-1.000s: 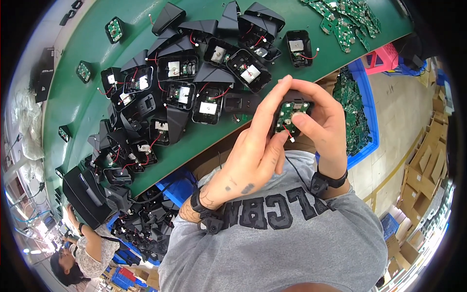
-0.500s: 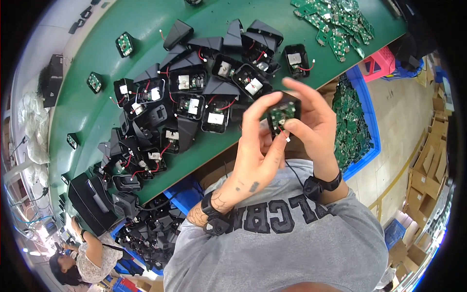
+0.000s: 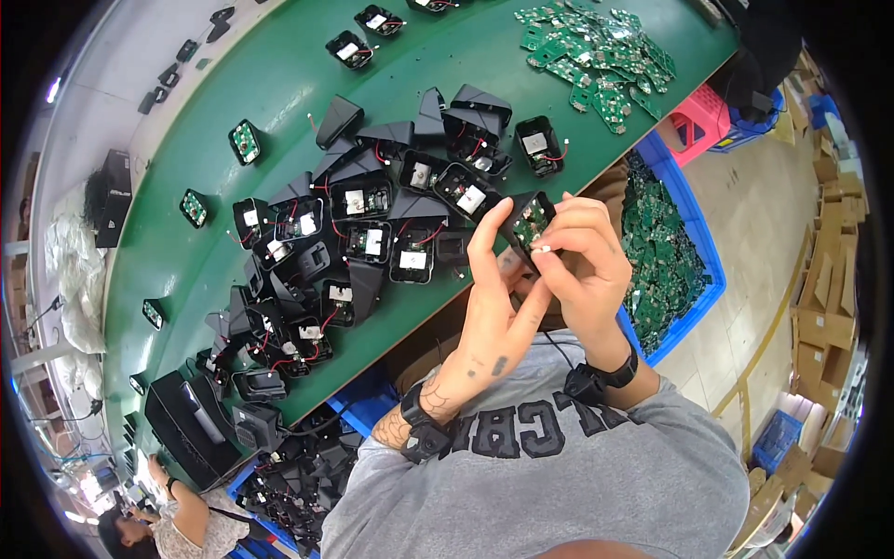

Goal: Assembling small circuit boards into black plastic housings on a factory production line.

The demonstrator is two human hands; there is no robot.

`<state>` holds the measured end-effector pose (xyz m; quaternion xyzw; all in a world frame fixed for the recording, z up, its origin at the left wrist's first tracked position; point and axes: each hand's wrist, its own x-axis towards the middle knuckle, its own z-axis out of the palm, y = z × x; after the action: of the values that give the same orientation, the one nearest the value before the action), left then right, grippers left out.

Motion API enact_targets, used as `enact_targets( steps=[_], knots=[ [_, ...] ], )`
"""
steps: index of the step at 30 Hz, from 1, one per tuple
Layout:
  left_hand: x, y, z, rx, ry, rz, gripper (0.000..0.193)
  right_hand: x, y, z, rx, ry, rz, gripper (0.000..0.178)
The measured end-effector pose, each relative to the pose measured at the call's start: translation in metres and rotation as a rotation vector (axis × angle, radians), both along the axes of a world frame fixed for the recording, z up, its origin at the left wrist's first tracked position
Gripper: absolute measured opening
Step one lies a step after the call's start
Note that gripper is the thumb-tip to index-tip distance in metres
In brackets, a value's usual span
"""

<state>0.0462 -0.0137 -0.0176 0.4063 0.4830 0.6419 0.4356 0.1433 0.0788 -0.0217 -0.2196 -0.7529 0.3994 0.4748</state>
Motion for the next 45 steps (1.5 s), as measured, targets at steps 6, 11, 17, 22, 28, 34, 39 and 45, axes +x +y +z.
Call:
enact_targets(
  steps=[6,11,17,22,28,34,39,45],
  knots=[
    [-0.001,0.01,0.007,-0.083,-0.481,0.044,0.073,-0.002,0.005,0.001,-0.238,0.292,0.112,0.009],
    [-0.022,0.014,0.013,-0.164,-0.478,-0.097,0.07,-0.002,0.014,0.002,-0.327,0.31,0.185,0.008],
    [-0.028,0.022,0.021,-0.212,-0.33,0.019,0.042,-0.004,0.021,-0.002,-0.369,0.259,0.234,0.007],
    [-0.039,0.022,0.018,-0.202,-0.41,0.019,0.044,-0.011,0.027,0.001,-0.314,0.222,0.204,0.01],
    [-0.041,0.018,0.022,-0.203,-0.339,0.081,0.049,-0.012,0.037,0.008,-0.062,0.047,0.142,0.012],
    [-0.038,0.022,0.02,-0.204,-0.346,0.117,0.049,-0.02,0.03,0.001,0.141,0.057,-0.038,0.012],
    [-0.04,0.022,0.017,-0.258,-0.328,0.164,0.045,-0.023,0.033,0.0,0.286,-0.004,-0.099,0.006],
    [-0.038,0.019,0.02,-0.207,-0.214,0.324,0.05,-0.016,0.035,0.01,0.185,-0.131,0.045,0.004]
  ],
)
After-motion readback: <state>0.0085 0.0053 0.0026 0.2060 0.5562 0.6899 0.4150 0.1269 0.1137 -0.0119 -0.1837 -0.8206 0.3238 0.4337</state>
